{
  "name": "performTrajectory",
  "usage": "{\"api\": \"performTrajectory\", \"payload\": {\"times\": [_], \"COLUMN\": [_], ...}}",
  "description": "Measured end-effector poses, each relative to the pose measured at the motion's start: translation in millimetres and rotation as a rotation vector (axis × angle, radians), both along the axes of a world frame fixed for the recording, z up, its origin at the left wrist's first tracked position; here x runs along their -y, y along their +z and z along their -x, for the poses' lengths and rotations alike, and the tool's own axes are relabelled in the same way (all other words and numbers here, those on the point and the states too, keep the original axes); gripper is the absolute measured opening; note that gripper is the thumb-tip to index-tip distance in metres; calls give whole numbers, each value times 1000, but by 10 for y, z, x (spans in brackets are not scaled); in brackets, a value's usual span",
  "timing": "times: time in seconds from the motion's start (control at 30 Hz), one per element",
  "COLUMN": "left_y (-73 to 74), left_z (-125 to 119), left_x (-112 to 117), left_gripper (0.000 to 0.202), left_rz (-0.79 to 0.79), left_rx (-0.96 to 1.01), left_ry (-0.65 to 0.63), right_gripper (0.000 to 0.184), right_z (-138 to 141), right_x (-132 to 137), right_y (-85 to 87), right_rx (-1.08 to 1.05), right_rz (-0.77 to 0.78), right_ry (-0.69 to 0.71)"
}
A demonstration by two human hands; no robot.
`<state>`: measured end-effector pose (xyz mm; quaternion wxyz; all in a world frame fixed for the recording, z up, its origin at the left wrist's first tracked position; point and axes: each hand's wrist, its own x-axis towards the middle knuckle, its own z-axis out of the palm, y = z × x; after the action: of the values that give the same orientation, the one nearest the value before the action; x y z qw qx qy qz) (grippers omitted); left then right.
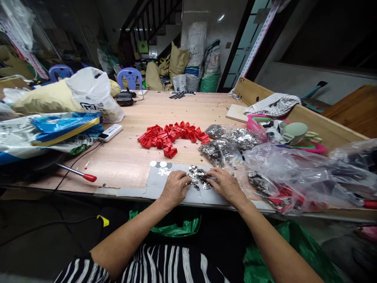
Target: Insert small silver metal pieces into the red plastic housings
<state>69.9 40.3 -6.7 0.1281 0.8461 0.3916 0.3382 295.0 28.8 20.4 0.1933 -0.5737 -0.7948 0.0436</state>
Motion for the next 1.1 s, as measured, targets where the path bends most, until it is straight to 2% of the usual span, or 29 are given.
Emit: {"api": "performTrajectory", "payload": {"times": [0.13,0.3,0.37,0.43,0.57,0.73,0.83,0.93,1.1], "left_y": [27,27,46,91,195,173,114,88,165], "left_z": [-69,-33,49,151,335,437,468,505,585], "left_x": [65,-18,-143,-315,-714,-1049,-1088,-1057,-980], "left_gripper": [23,19,22,31,47,45,43,38,34], "left_rz": [-17,-19,-51,-75,-78,30,46,62,74], "left_rx": [-76,-3,59,119,108,64,87,126,211], "left_ry": [-89,-49,7,124,390,404,401,410,414], "right_gripper": [25,22,21,19,17,18,19,19,18], "right_z": [81,90,72,53,27,-1,-20,-9,8], "right_x": [15,-33,-61,-87,-114,-107,-97,-86,-77], "right_y": [-14,-68,-68,-57,-30,-31,-38,-22,56], "right_rx": [-43,-78,-97,-114,-113,-102,-102,-113,-167], "right_rz": [20,10,34,44,31,56,35,74,53], "right_ry": [58,43,105,137,93,136,48,70,30]}}
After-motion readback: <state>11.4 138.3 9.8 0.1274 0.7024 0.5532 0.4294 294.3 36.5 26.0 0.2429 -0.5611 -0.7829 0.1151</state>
